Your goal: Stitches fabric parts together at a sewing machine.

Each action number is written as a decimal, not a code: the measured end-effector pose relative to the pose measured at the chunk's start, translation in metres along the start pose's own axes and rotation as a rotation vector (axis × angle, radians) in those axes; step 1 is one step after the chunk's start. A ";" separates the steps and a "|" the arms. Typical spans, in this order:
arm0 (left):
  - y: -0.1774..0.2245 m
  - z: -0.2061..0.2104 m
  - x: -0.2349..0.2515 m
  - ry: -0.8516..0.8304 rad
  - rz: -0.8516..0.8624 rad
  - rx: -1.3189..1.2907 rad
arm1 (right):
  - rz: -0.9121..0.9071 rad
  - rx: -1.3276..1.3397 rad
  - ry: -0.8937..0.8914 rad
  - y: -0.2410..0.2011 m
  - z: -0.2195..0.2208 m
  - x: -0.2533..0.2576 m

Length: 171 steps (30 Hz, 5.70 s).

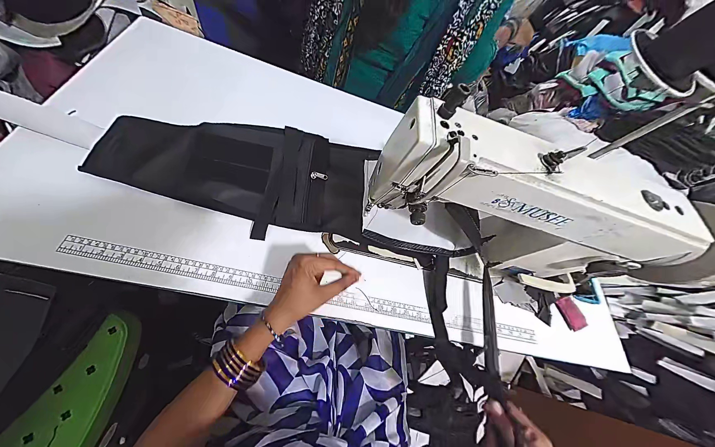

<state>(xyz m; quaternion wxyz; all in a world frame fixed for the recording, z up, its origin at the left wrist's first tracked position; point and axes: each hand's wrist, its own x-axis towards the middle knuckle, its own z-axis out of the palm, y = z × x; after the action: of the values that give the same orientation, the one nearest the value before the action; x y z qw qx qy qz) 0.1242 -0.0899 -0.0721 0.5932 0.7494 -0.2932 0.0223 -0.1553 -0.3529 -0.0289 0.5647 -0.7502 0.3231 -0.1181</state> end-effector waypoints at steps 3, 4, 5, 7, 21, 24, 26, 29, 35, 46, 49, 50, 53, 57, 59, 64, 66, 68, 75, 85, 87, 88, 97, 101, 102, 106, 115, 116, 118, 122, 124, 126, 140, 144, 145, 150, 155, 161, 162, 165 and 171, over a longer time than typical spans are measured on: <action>0.007 -0.015 0.053 -0.031 0.024 0.223 | -0.044 -0.253 0.138 -0.003 -0.005 0.052; 0.011 -0.019 0.069 -0.060 0.014 0.269 | -0.110 -0.364 0.163 -0.001 -0.006 0.072; 0.013 -0.021 0.085 -0.104 0.000 0.304 | -0.190 -0.509 0.183 0.001 -0.006 0.092; -0.009 -0.012 0.123 -0.221 -0.033 0.394 | -0.294 -0.811 0.176 -0.007 -0.001 0.124; -0.046 0.005 0.142 -0.308 -0.141 0.301 | -0.867 -0.811 -0.073 -0.071 0.161 0.193; -0.047 0.005 0.142 -0.274 -0.136 0.276 | -0.842 -0.781 0.034 -0.052 0.173 0.215; -0.048 0.005 0.142 -0.276 -0.144 0.272 | -0.842 -0.738 0.041 -0.050 0.173 0.214; -0.046 0.005 0.143 -0.301 -0.152 0.268 | -0.853 -0.718 0.044 -0.049 0.173 0.212; -0.048 0.006 0.142 -0.293 -0.131 0.269 | -0.849 -0.653 0.020 -0.048 0.172 0.214; -0.048 0.006 0.143 -0.306 -0.112 0.265 | -0.833 -0.581 -0.004 -0.046 0.171 0.215; -0.047 0.005 0.143 -0.322 -0.115 0.261 | -0.829 -0.597 -0.002 -0.046 0.171 0.215; -0.047 0.005 0.143 -0.324 -0.115 0.263 | -0.829 -0.602 -0.002 -0.046 0.171 0.215; -0.047 0.005 0.143 -0.321 -0.120 0.268 | -0.833 -0.596 -0.005 -0.046 0.171 0.215; -0.046 0.005 0.144 -0.350 -0.137 0.288 | -0.827 -0.605 0.001 -0.045 0.171 0.215; -0.046 0.005 0.144 -0.348 -0.133 0.292 | -0.824 -0.609 0.001 -0.046 0.171 0.215; -0.047 0.006 0.144 -0.345 -0.128 0.291 | -0.823 -0.602 -0.009 -0.047 0.171 0.215; -0.046 0.005 0.145 -0.344 -0.135 0.284 | -0.824 -0.607 -0.008 -0.047 0.171 0.215; -0.046 0.005 0.145 -0.340 -0.143 0.272 | -0.827 -0.607 -0.006 -0.047 0.171 0.215; -0.046 0.005 0.144 -0.346 -0.131 0.286 | -0.819 -0.612 -0.003 -0.047 0.171 0.215; -0.049 0.006 0.143 -0.335 -0.116 0.272 | -0.813 -0.598 -0.013 -0.047 0.171 0.216; -0.048 0.005 0.144 -0.346 -0.127 0.265 | -0.823 -0.565 -0.008 -0.046 0.171 0.215; -0.047 0.005 0.144 -0.354 -0.136 0.261 | -0.840 -0.527 -0.002 -0.046 0.171 0.215; -0.048 0.006 0.143 -0.341 -0.121 0.251 | -0.536 -0.126 -0.102 -0.086 0.214 0.224; -0.048 0.005 0.144 -0.350 -0.123 0.262 | -0.553 -0.011 -0.186 -0.083 0.223 0.236; -0.049 0.005 0.144 -0.350 -0.123 0.264 | -0.557 -0.002 -0.181 -0.081 0.222 0.236; -0.048 0.006 0.144 -0.345 -0.137 0.252 | -0.572 -0.005 -0.180 -0.079 0.220 0.236; -0.048 0.006 0.144 -0.356 -0.139 0.278 | -0.592 0.023 -0.187 -0.077 0.224 0.238; -0.048 0.006 0.144 -0.354 -0.139 0.279 | -0.590 0.016 -0.180 -0.077 0.225 0.238; -0.047 0.006 0.144 -0.362 -0.148 0.278 | -0.592 0.009 -0.170 -0.077 0.226 0.237; -0.046 0.005 0.145 -0.373 -0.154 0.281 | -0.601 -0.005 -0.194 -0.078 0.227 0.237; -0.046 0.005 0.145 -0.372 -0.152 0.282 | -0.613 -0.048 -0.206 -0.077 0.226 0.237; -0.046 0.005 0.144 -0.372 -0.149 0.286 | -0.628 -0.065 -0.203 -0.076 0.225 0.237; -0.046 0.004 0.145 -0.386 -0.154 0.288 | -0.591 -0.077 -0.193 -0.078 0.225 0.234; -0.045 0.004 0.145 -0.387 -0.159 0.294 | -0.604 -0.059 -0.218 -0.079 0.225 0.235; -0.045 0.004 0.145 -0.386 -0.157 0.297 | -0.605 -0.064 -0.224 -0.079 0.225 0.236; -0.046 0.004 0.145 -0.393 -0.155 0.302 | -0.600 -0.113 -0.231 -0.078 0.224 0.235; -0.046 0.004 0.145 -0.386 -0.140 0.306 | -0.637 -0.209 -0.201 -0.077 0.223 0.235; -0.046 0.004 0.145 -0.384 -0.141 0.305 | -0.558 -0.186 -0.151 -0.080 0.223 0.228; -0.046 0.004 0.145 -0.388 -0.144 0.308 | -0.556 -0.174 -0.152 -0.081 0.224 0.227; -0.047 0.005 0.145 -0.390 -0.141 0.313 | -0.618 -0.133 -0.182 -0.078 0.224 0.233; -0.055 -0.002 0.147 -0.331 -0.059 0.241 | -0.595 -0.205 -0.335 -0.075 0.173 0.189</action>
<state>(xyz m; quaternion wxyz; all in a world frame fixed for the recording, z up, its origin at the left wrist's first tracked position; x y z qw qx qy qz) 0.2720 -0.1418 -0.0637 0.4435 0.8166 -0.3599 -0.0834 0.1094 -0.3252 -0.0530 0.4727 -0.8731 0.0036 -0.1195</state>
